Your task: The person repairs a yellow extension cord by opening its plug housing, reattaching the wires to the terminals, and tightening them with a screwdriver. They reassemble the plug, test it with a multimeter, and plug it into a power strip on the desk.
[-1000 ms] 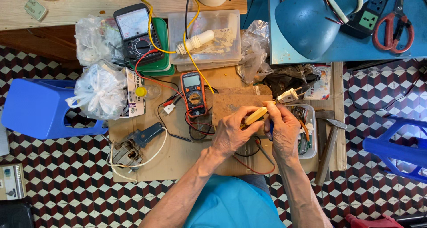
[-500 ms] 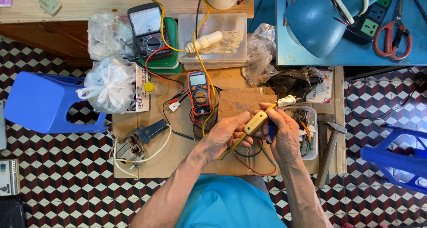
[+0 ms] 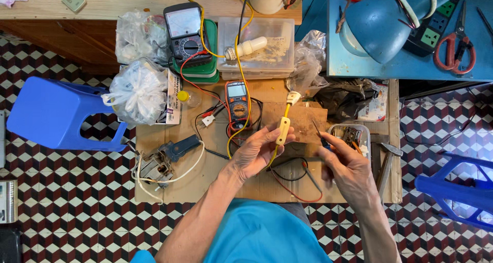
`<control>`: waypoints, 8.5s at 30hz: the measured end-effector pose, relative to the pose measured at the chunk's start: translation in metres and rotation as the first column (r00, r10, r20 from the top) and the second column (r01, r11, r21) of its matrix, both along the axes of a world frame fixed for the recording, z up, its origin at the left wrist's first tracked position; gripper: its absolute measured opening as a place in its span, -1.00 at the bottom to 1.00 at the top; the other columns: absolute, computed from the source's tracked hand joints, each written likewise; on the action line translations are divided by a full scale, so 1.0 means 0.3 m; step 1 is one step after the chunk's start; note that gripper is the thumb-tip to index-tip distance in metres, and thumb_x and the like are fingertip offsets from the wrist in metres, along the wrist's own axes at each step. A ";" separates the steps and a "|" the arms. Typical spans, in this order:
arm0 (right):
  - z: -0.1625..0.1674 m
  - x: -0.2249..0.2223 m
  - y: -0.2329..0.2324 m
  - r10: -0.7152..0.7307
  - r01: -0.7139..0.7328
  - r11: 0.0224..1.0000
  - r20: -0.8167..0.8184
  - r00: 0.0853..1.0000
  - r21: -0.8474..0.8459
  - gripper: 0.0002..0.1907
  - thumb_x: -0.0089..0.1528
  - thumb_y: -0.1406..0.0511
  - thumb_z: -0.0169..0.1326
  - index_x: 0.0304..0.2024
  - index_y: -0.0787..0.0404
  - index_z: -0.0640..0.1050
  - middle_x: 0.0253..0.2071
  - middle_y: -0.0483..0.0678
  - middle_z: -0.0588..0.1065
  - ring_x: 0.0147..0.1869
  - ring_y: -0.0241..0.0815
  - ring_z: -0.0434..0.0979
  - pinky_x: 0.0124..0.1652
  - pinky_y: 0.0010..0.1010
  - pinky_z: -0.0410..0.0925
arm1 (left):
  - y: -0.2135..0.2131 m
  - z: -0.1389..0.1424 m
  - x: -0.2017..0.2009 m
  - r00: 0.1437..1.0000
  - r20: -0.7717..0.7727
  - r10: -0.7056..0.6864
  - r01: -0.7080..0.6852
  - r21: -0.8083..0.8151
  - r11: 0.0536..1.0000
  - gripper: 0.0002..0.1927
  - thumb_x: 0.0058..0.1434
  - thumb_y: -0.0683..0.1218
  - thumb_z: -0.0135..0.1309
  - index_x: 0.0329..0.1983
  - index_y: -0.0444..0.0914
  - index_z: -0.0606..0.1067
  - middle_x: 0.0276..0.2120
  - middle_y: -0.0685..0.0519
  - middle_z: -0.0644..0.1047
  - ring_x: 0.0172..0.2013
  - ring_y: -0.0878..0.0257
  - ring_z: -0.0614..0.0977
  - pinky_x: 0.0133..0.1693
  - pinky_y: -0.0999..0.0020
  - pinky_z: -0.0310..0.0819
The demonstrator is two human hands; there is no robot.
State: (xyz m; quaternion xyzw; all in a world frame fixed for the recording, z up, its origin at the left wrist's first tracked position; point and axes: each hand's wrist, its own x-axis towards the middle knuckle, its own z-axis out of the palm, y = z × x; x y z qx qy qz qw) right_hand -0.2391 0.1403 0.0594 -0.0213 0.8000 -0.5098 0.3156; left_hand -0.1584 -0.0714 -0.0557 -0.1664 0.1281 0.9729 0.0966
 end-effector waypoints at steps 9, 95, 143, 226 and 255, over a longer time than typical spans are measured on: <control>0.094 0.037 -0.122 0.425 -0.286 0.898 -0.485 0.764 0.335 -0.64 0.32 0.27 0.08 0.17 0.18 0.53 -0.20 0.01 0.56 -0.27 -0.14 0.63 -0.29 -0.31 0.46 | -0.010 0.007 0.027 0.997 0.005 0.081 -0.082 0.083 0.993 -0.53 0.39 0.02 0.11 0.29 -0.28 0.45 -0.02 -0.05 0.60 -0.11 0.25 0.62 -0.18 0.41 0.55; 0.085 0.133 -0.131 0.576 -0.364 0.812 -0.526 0.626 0.457 -0.74 0.29 0.27 0.11 -0.02 0.25 0.59 -0.26 0.04 0.59 -0.29 -0.08 0.65 -0.30 -0.34 0.50 | -0.052 0.050 0.044 0.998 0.007 0.055 -0.051 -0.269 0.962 -0.63 0.32 0.02 0.18 0.10 -0.26 0.52 -0.13 0.01 0.63 -0.16 0.25 0.70 -0.04 0.34 0.66; -0.051 0.090 -0.121 0.008 0.090 0.974 0.430 0.903 -0.206 -0.62 0.35 0.11 0.05 -0.23 0.34 0.59 -0.58 -0.09 0.48 -0.67 -0.39 0.26 -0.67 -0.59 0.12 | -0.046 0.072 0.007 0.999 -0.025 0.025 -0.032 -0.322 0.946 -0.53 0.32 0.01 0.19 0.21 -0.32 0.49 -0.07 -0.02 0.60 -0.11 0.26 0.67 0.00 0.36 0.60; -0.116 0.095 -0.116 -0.329 0.441 0.765 0.303 0.894 -0.469 -0.79 0.33 0.21 0.14 -0.27 0.21 0.47 -0.59 -0.16 0.38 -0.71 -0.45 0.22 -0.72 -0.64 0.02 | 0.086 0.212 0.066 0.989 -0.116 -0.092 -0.108 -0.991 0.084 -0.61 0.20 -0.09 0.27 0.05 -0.25 0.45 -0.09 -0.05 0.66 -0.05 0.15 0.73 -0.03 0.31 0.68; -0.131 0.131 -0.120 -0.275 0.345 0.820 0.213 0.938 -0.457 -0.75 0.34 0.20 0.12 -0.19 0.29 0.49 -0.48 -0.15 0.45 -0.68 -0.48 0.26 -0.71 -0.68 0.08 | 0.041 0.240 0.074 0.932 -0.258 -0.253 -0.238 -0.965 0.109 -0.64 0.25 -0.14 0.23 0.11 -0.19 0.48 -0.11 0.02 0.63 -0.09 0.20 0.73 -0.05 0.33 0.69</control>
